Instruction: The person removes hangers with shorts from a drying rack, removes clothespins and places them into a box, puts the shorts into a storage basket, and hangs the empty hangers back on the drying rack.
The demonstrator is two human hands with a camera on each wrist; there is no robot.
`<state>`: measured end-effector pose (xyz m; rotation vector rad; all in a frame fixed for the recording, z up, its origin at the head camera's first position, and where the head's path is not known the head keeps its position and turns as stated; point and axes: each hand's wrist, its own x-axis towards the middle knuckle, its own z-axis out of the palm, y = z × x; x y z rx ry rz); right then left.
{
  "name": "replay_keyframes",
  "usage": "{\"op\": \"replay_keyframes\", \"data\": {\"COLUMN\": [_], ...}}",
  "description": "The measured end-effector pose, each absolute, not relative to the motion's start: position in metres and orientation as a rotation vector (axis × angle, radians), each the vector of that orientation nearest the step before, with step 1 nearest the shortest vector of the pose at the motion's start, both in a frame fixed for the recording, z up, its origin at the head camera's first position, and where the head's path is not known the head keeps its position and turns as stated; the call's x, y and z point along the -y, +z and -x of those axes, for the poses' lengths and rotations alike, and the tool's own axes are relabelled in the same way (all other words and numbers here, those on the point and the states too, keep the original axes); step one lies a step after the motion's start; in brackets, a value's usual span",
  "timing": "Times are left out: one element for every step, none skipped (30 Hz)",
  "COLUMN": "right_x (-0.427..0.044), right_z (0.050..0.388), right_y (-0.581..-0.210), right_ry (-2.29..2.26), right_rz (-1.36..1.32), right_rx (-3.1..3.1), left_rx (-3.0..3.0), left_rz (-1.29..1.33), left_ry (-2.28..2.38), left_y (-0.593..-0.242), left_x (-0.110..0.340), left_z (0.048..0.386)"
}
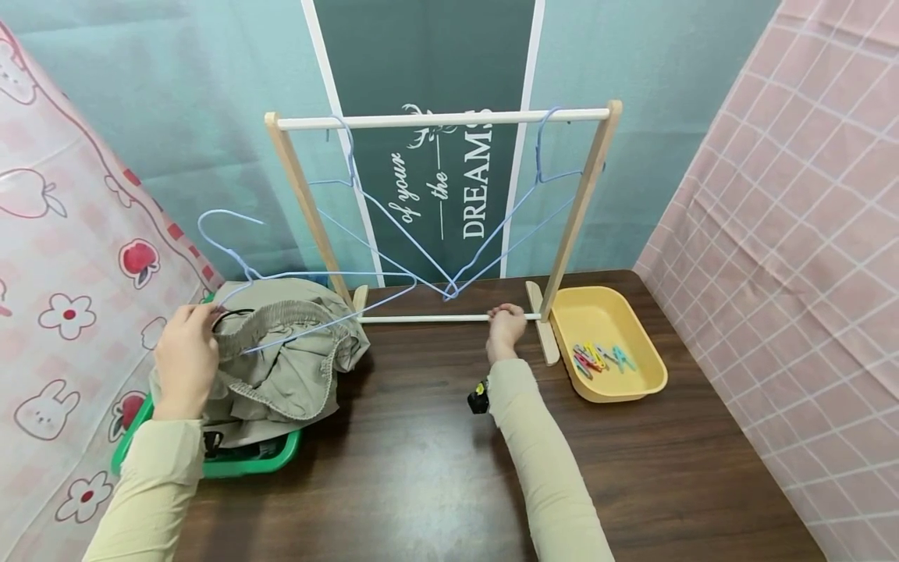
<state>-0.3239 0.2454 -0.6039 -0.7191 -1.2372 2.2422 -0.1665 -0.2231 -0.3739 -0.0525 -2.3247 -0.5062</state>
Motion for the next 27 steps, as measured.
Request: {"op": "replay_keyframes", "data": {"right_x": [-0.254, -0.26, -0.263, -0.264, -0.262, -0.26, -0.257, -0.255, -0.253, -0.253, -0.255, -0.259, -0.262, -0.267, -0.271, -0.274, -0.279, -0.282, -0.285, -0.288, -0.291, -0.293, -0.295, -0.296, -0.297, -0.297, -0.298], "right_z": [0.324, 0.323, 0.318, 0.309, 0.3, 0.29, 0.283, 0.274, 0.266, 0.259, 0.257, 0.255, 0.254, 0.254, 0.253, 0.252, 0.253, 0.253, 0.253, 0.254, 0.254, 0.255, 0.255, 0.255, 0.255, 0.255, 0.256], "right_y": [-0.6, -0.594, -0.58, -0.558, -0.535, -0.511, -0.492, -0.469, -0.449, -0.43, -0.42, -0.411, -0.403, -0.398, -0.391, -0.386, -0.383, -0.379, -0.376, -0.373, -0.371, -0.369, -0.366, -0.364, -0.362, -0.36, -0.358], "right_ry": [2.183, 2.108, 2.042, 1.984, 1.928, 1.866, 1.803, 1.77, 1.743, 1.732, 1.722, 1.729, 1.744, 1.758, 1.776, 1.797, 1.815, 1.839, 1.857, 1.875, 1.88, 1.883, 1.886, 1.887, 1.879, 1.876, 1.87], "right_rz": [0.719, 0.701, 0.72, 0.777, 0.813, 0.855, 0.853, 0.891, 0.917, 0.925, 0.896, 0.873, 0.842, 0.806, 0.772, 0.726, 0.688, 0.643, 0.604, 0.572, 0.552, 0.53, 0.523, 0.52, 0.522, 0.523, 0.526], "right_rx": [1.201, 1.181, 1.176, 1.2, 1.222, 1.256, 1.276, 1.319, 1.375, 1.431, 1.477, 1.522, 1.57, 1.623, 1.671, 1.703, 1.741, 1.765, 1.792, 1.823, 1.859, 1.891, 1.927, 1.959, 1.991, 2.011, 2.03], "left_rx": [2.322, 2.32, 2.318, 2.317, 2.317, 2.317, 2.317, 2.319, 2.32, 2.321, 2.32, 2.319, 2.319, 2.318, 2.315, 2.313, 2.309, 2.305, 2.301, 2.296, 2.29, 2.285, 2.28, 2.274, 2.268, 2.26, 2.252], "left_rz": [0.044, 0.036, 0.03, 0.025, 0.02, 0.016, 0.012, 0.009, 0.004, -0.002, -0.008, -0.013, -0.017, -0.02, -0.02, -0.02, -0.02, -0.019, -0.017, -0.016, -0.018, -0.019, -0.02, -0.02, -0.021, -0.02, -0.017], "left_ry": [-0.511, -0.517, -0.521, -0.521, -0.521, -0.523, -0.524, -0.524, -0.524, -0.527, -0.531, -0.534, -0.537, -0.54, -0.544, -0.548, -0.552, -0.553, -0.556, -0.559, -0.563, -0.569, -0.575, -0.58, -0.586, -0.589, -0.594], "left_y": [-0.374, -0.374, -0.374, -0.374, -0.374, -0.374, -0.374, -0.374, -0.374, -0.374, -0.374, -0.374, -0.374, -0.374, -0.374, -0.374, -0.374, -0.374, -0.374, -0.373, -0.373, -0.372, -0.372, -0.371, -0.37, -0.369, -0.368], "left_x": [0.223, 0.223, 0.224, 0.224, 0.225, 0.225, 0.225, 0.226, 0.226, 0.227, 0.227, 0.227, 0.228, 0.228, 0.228, 0.228, 0.227, 0.227, 0.226, 0.225, 0.224, 0.223, 0.222, 0.22, 0.219, 0.218, 0.217], "left_z": [0.166, 0.166, 0.166, 0.166, 0.166, 0.166, 0.166, 0.166, 0.166, 0.166, 0.165, 0.165, 0.165, 0.164, 0.164, 0.164, 0.163, 0.163, 0.163, 0.163, 0.163, 0.163, 0.163, 0.163, 0.163, 0.162, 0.162]}}
